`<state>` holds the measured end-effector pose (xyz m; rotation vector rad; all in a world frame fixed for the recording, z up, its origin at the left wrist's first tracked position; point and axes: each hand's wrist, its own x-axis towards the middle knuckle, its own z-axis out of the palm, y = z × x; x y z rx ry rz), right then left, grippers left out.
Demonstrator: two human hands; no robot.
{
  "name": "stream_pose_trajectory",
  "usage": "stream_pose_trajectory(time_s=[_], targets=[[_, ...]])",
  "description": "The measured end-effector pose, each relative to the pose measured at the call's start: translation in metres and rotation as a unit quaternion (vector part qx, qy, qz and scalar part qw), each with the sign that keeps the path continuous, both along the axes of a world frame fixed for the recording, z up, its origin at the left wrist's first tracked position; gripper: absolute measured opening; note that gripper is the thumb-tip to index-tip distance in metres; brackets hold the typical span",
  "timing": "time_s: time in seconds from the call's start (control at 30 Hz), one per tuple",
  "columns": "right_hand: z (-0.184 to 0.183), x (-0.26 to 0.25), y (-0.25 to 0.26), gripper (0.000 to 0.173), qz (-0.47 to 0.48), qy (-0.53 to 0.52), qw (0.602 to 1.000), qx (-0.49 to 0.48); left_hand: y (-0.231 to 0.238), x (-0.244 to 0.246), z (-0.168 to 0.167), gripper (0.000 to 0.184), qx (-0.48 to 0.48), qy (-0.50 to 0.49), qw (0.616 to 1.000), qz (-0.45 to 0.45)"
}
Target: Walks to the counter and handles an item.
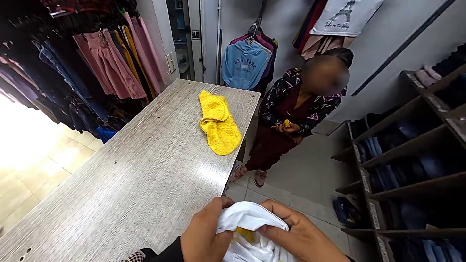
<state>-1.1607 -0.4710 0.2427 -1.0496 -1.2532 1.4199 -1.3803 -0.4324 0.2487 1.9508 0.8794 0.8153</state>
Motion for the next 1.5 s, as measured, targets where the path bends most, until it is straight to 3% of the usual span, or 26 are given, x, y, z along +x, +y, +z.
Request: stream_pose_trajectory(time_s=[0.1,0.23,0.3,0.4,0.5,0.67,0.77,0.8,0.87,0.93,1.0,1.07,1.1,1.13,1.2,1.27,1.4,1.47,1.5], targets=[[-0.004,-0.003,0.002,0.023,-0.008,0.034,0.998,0.047,0.0,-0.003,0.004,0.039,-0.093,-0.003,0.995,-0.029],[-0.005,-0.002,0.002,0.025,-0.003,0.063,0.998,0.027,0.003,-0.005,0.006,0.037,-0.194,-0.007,0.98,-0.043],[-0.004,0.001,0.004,0.028,-0.007,0.006,1.0,-0.001,0.004,-0.004,0.01,0.037,-0.235,-0.003,0.971,-0.042],[-0.006,0.008,0.005,0.048,0.016,-0.108,0.993,-0.036,0.005,-0.003,0.011,0.039,-0.267,-0.012,0.963,-0.041],[-0.009,0.007,0.003,0.026,-0.002,-0.127,0.992,-0.009,0.005,-0.001,0.009,0.043,-0.249,-0.01,0.968,-0.028],[-0.002,-0.001,0.005,0.024,-0.016,0.001,1.0,-0.01,0.005,0.0,0.013,0.05,-0.211,0.051,0.976,-0.033],[-0.005,0.001,0.005,0.023,0.004,0.069,0.997,-0.022,0.006,-0.002,0.015,0.048,-0.241,0.043,0.969,-0.041],[-0.008,0.005,0.005,0.027,0.03,0.103,0.994,-0.022,0.006,-0.003,0.014,0.047,-0.261,0.024,0.964,-0.042],[-0.019,0.013,0.009,0.056,0.077,0.196,0.977,-0.032,0.007,-0.003,0.013,0.045,-0.295,-0.02,0.954,-0.039],[-0.031,0.014,0.013,0.074,0.054,0.269,0.957,-0.093,0.006,-0.003,0.013,0.044,-0.316,-0.053,0.947,-0.036],[-0.041,0.016,0.009,0.055,0.052,0.289,0.946,-0.137,0.005,-0.002,0.012,0.047,-0.317,-0.061,0.946,-0.036],[-0.016,0.001,-0.004,0.021,0.003,0.274,0.935,-0.223,0.005,-0.001,0.009,0.052,-0.284,-0.055,0.956,-0.034],[0.002,-0.015,-0.006,0.023,-0.025,0.248,0.932,-0.263,0.005,-0.001,0.008,0.054,-0.266,-0.05,0.962,-0.035],[-0.011,-0.016,-0.009,0.024,0.026,0.287,0.928,-0.238,0.004,-0.001,0.006,0.057,-0.252,-0.046,0.966,-0.035],[-0.076,-0.01,-0.009,0.018,0.152,0.398,0.894,-0.141,0.003,0.0,0.002,0.059,-0.231,-0.049,0.971,-0.032],[-0.096,-0.014,-0.008,0.015,0.149,0.405,0.893,-0.129,0.002,-0.001,0.004,0.06,-0.22,-0.054,0.973,-0.037],[-0.094,-0.015,0.001,0.028,0.16,0.428,0.885,-0.09,-0.001,-0.006,0.015,0.056,-0.171,-0.06,0.982,-0.053],[-0.061,-0.014,-0.004,0.024,0.076,0.404,0.901,-0.138,-0.003,-0.007,0.025,0.053,-0.174,-0.044,0.982,-0.05],[-0.031,-0.017,-0.007,0.034,-0.003,0.343,0.92,-0.192,-0.003,-0.007,0.027,0.052,-0.172,-0.034,0.983,-0.048]])
